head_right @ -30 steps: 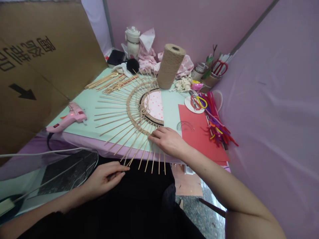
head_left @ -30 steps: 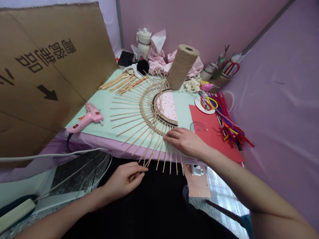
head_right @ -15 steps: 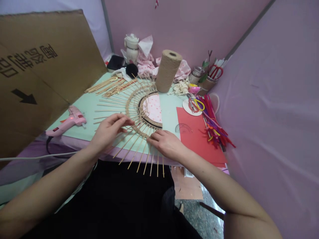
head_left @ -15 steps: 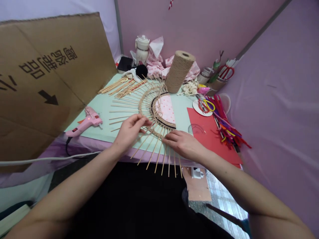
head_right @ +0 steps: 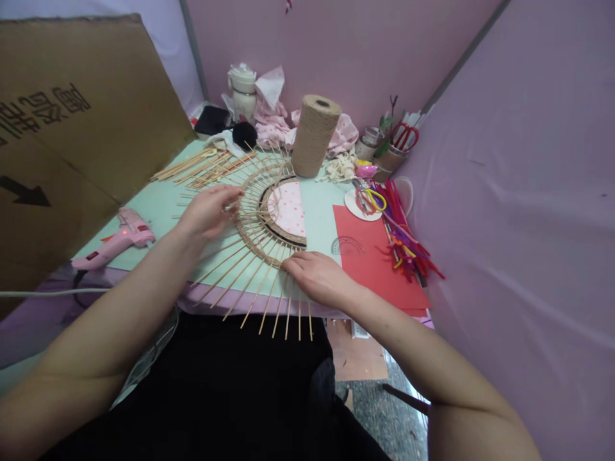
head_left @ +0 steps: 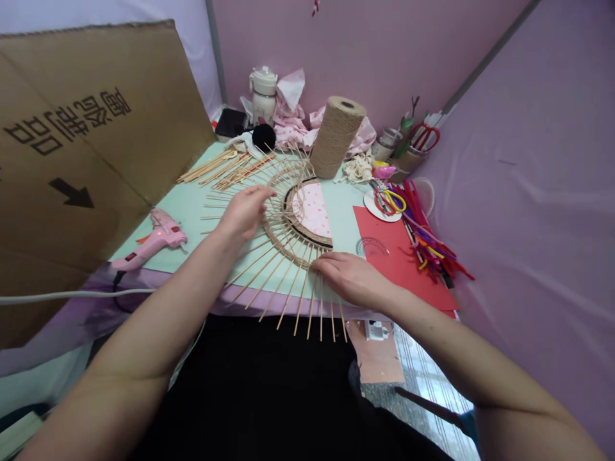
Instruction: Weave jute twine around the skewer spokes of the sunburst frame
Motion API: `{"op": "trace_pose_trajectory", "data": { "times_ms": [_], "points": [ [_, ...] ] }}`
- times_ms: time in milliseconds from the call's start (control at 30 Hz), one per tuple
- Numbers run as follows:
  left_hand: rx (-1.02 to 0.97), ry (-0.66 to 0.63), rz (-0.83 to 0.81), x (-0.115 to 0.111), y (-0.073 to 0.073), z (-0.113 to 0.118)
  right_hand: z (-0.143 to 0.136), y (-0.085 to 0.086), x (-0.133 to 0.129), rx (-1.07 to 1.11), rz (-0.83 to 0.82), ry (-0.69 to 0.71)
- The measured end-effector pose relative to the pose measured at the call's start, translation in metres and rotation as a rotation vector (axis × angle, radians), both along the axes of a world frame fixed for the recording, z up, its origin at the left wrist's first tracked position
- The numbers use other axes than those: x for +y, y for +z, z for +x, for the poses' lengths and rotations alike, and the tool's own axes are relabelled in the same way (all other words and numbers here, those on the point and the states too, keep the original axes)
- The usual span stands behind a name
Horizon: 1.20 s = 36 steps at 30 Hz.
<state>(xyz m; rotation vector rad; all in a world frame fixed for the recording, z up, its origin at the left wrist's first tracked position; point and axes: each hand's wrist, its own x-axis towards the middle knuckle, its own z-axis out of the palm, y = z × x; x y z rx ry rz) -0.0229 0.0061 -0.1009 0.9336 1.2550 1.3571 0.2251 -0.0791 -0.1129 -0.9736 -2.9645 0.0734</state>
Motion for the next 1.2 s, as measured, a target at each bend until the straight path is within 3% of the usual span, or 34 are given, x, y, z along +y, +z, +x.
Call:
{"op": "trace_pose_trajectory", "data": {
  "times_ms": [167,300,367,600,633,700,767,833,967,1200],
  "points": [
    [0.524,-0.018,0.327,0.041,0.020,-0.016,-0.001,0.000,0.001,-0.001,0.007,0.033],
    [1.193,-0.086,0.112,0.043,0.015,-0.021,-0.001,-0.003,0.002,0.012,0.028,0.042],
    [1.345,-0.085,0.034,0.027,0.009,-0.021,-0.001,-0.005,0.001,0.029,0.030,0.042],
    [1.304,0.119,0.182,-0.055,-0.008,-0.016,0.002,-0.004,-0.001,0.079,-0.032,0.001],
    [1.275,0.065,0.248,-0.064,-0.011,-0.014,0.003,-0.002,-0.001,0.097,-0.058,-0.016],
    [1.187,-0.175,0.420,-0.076,-0.017,-0.011,0.004,0.000,-0.002,0.152,-0.097,-0.054],
    [1.109,-0.433,0.552,-0.080,-0.024,-0.005,0.006,0.000,-0.002,0.226,-0.099,-0.088],
    [1.097,-0.580,0.594,-0.078,-0.029,-0.001,0.008,0.000,-0.001,0.289,-0.082,-0.109],
    [1.182,-0.652,0.582,-0.069,-0.036,0.002,0.008,-0.002,0.001,0.331,-0.078,-0.119],
    [1.318,-0.664,0.642,-0.062,-0.046,0.000,-0.004,-0.005,0.007,0.299,-0.121,-0.105]
  ]
}}
